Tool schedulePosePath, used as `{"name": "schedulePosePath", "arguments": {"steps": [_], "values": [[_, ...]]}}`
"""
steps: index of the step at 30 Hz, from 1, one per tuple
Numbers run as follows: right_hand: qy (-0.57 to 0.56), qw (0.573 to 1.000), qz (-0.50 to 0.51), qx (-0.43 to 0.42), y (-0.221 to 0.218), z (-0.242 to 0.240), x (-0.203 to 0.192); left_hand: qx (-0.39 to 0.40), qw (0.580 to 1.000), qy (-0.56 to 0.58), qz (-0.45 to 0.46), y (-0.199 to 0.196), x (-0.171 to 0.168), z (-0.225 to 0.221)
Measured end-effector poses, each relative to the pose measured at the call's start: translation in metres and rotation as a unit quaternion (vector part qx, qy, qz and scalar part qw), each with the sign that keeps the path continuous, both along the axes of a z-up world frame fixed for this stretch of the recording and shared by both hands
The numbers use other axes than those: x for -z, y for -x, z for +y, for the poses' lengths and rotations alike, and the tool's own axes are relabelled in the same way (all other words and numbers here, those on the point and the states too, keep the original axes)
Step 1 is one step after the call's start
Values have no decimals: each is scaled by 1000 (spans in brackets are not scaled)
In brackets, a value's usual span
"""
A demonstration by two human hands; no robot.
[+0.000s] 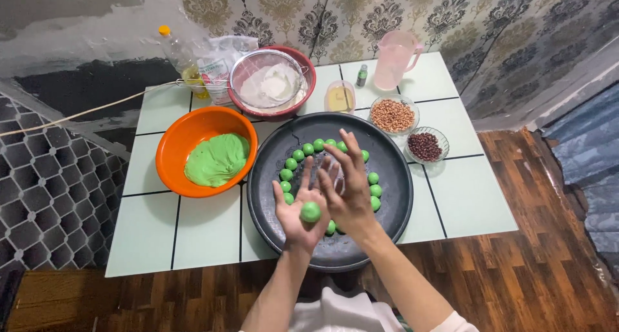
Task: Shaping small pieces of green dough into uniform balls and arranging them in a circular pattern on a tray.
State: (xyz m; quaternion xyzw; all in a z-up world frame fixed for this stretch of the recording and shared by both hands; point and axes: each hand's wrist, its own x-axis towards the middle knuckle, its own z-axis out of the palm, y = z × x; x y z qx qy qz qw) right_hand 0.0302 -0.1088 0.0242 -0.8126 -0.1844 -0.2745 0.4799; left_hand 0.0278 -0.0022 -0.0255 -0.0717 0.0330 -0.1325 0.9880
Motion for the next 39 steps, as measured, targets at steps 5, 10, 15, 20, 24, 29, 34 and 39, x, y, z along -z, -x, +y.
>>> {"name": "schedulePosePath", "arguments": {"steps": [5,10,15,20,24,29,34,39], "values": [[-85,992,78,-45,22,-14,16,-8,999,6,33,-5,-2,7],[-79,987,108,-92,48,9,48,-6,993,-107,52,-6,2,9],[-53,989,96,-97,46,-1,65,33,987,-150,56,-3,10,10],[-38,991,75,-100,36,2,42,11,959,-283,24,8,-2,-8],[76,990,102,-62,20,6,41,30,972,-205,115,39,-86,-35],[110,975,191,-3,28,-4,21,18,998,-56,-7,11,-7,-5],[139,978,-118,-101,58,25,25,40,909,-244,-337,20,15,-22],[169,985,24,-9,23,-1,31,2,974,-39,-223,20,-5,-17]]}}
